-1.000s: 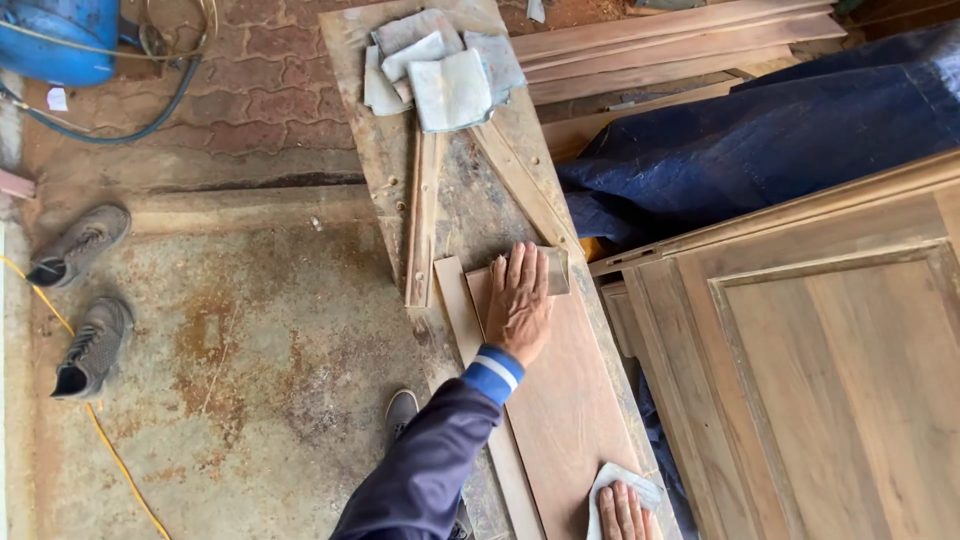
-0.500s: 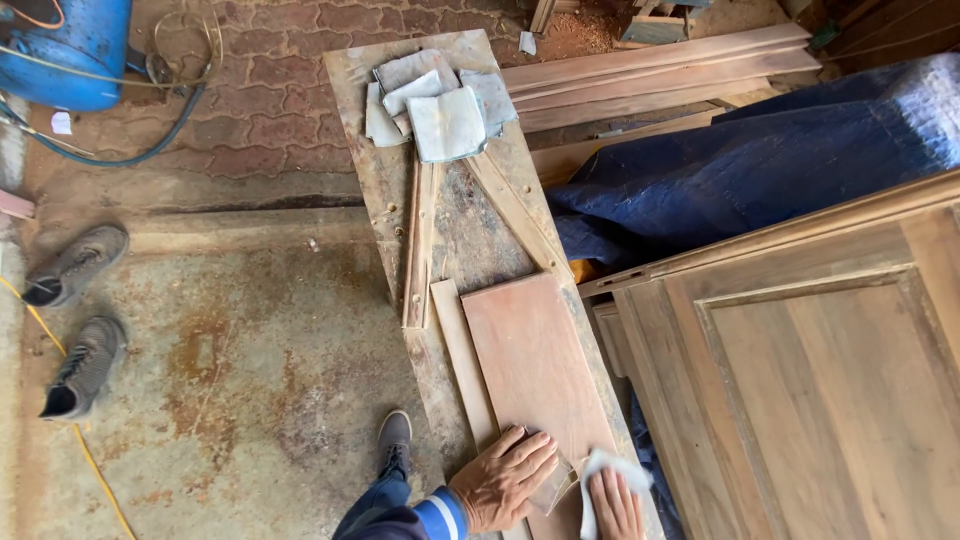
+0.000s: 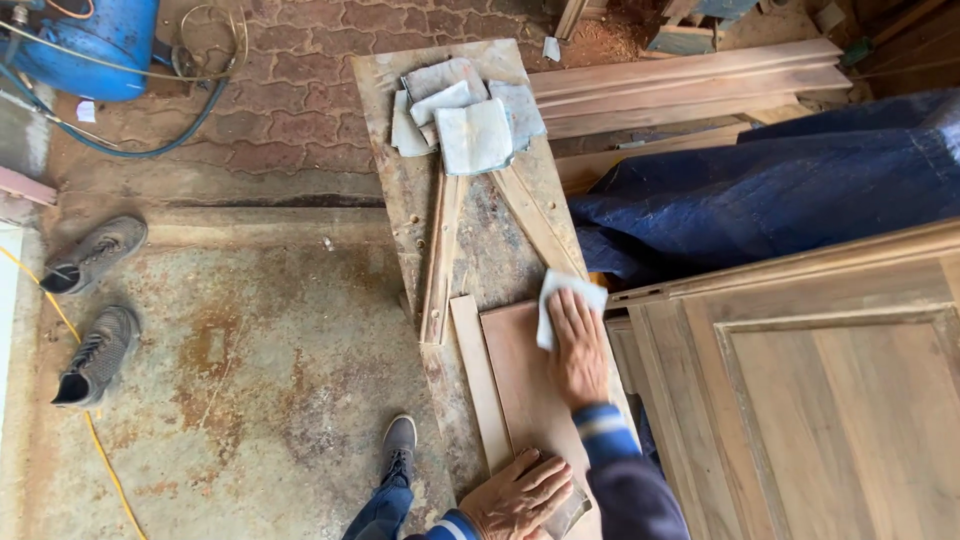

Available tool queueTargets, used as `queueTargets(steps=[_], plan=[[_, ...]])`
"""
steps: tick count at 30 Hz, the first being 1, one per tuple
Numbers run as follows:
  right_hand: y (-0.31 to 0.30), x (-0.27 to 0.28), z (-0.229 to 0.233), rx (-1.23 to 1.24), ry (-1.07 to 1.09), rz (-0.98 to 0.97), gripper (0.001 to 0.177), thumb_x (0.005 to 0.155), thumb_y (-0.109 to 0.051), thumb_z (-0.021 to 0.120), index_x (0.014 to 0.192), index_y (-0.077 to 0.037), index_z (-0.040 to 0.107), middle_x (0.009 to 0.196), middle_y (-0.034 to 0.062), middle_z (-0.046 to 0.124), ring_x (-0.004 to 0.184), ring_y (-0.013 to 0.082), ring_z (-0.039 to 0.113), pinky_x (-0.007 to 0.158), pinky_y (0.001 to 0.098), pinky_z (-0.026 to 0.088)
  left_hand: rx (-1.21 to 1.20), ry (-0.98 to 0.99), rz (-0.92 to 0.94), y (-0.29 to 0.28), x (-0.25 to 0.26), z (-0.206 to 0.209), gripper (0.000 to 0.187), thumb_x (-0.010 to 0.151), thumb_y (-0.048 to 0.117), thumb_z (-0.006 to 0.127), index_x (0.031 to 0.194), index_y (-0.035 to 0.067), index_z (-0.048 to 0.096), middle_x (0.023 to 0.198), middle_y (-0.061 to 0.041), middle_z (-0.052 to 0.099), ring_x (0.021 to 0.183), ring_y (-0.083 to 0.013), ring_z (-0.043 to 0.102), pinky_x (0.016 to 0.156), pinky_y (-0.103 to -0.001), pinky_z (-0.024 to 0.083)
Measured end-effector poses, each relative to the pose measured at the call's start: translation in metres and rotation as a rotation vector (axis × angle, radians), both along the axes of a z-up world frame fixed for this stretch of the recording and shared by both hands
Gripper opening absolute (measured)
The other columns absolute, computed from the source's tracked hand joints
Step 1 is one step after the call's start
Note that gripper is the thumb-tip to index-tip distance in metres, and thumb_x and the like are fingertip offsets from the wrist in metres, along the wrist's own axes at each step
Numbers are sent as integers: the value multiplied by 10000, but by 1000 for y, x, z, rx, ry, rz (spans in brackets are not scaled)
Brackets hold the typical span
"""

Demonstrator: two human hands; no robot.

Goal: The recorder is sanding a long wood plank using both a manual sanding block/sandpaper and an electric orbital sander.

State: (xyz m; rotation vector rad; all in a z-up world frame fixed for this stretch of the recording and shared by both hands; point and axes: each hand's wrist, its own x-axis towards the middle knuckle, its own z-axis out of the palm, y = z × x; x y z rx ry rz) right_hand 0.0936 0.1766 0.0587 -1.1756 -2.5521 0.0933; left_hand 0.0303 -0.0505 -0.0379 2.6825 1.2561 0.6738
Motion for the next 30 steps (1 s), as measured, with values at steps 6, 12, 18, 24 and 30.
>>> queueTargets(steps=[6, 12, 18, 24, 30], plan=[[-92, 82, 1, -68, -76, 77, 650, 875, -50, 511, 1522, -55, 442, 1588, 183, 431, 1500, 350, 372, 1252, 500, 226, -11, -61, 36, 1, 10, -4, 700, 1021, 565, 404, 1545, 110, 494, 1647, -88, 445, 1577, -265, 306, 1306, -518, 165], [-24, 31, 5, -48, -80, 125, 641, 857, -122, 579, 1481, -20, 471, 1562, 210, 430, 1462, 376, 389, 1217, 503, 267, -34, -16, 45, 6, 0, 23, 744, 981, 577, 441, 1557, 106, 459, 1656, -88, 401, 1566, -249, 295, 1292, -497, 163], [-18, 18, 10, 5, -84, 84, 579, 919, -84, 543, 1493, -27, 488, 1597, 184, 428, 1481, 372, 395, 1214, 519, 291, -181, 31, -49, 4, -10, 39, 831, 914, 543, 566, 1578, 60, 436, 1666, -106, 390, 1576, -253, 284, 1283, -495, 163], [-99, 88, 3, -21, -122, 75, 583, 931, -75, 506, 1510, -34, 448, 1582, 186, 436, 1478, 351, 400, 1242, 509, 246, -125, 74, 2, 9, -7, 38, 792, 948, 545, 500, 1591, 103, 369, 1660, -104, 341, 1569, -262, 239, 1293, -498, 89], [-39, 19, 6, -56, -71, 140, 657, 865, -167, 596, 1490, -31, 444, 1565, 200, 422, 1460, 370, 379, 1223, 496, 250, -122, 24, -4, 9, -11, 45, 791, 923, 537, 502, 1570, 100, 379, 1639, -88, 370, 1551, -258, 271, 1291, -493, 112]])
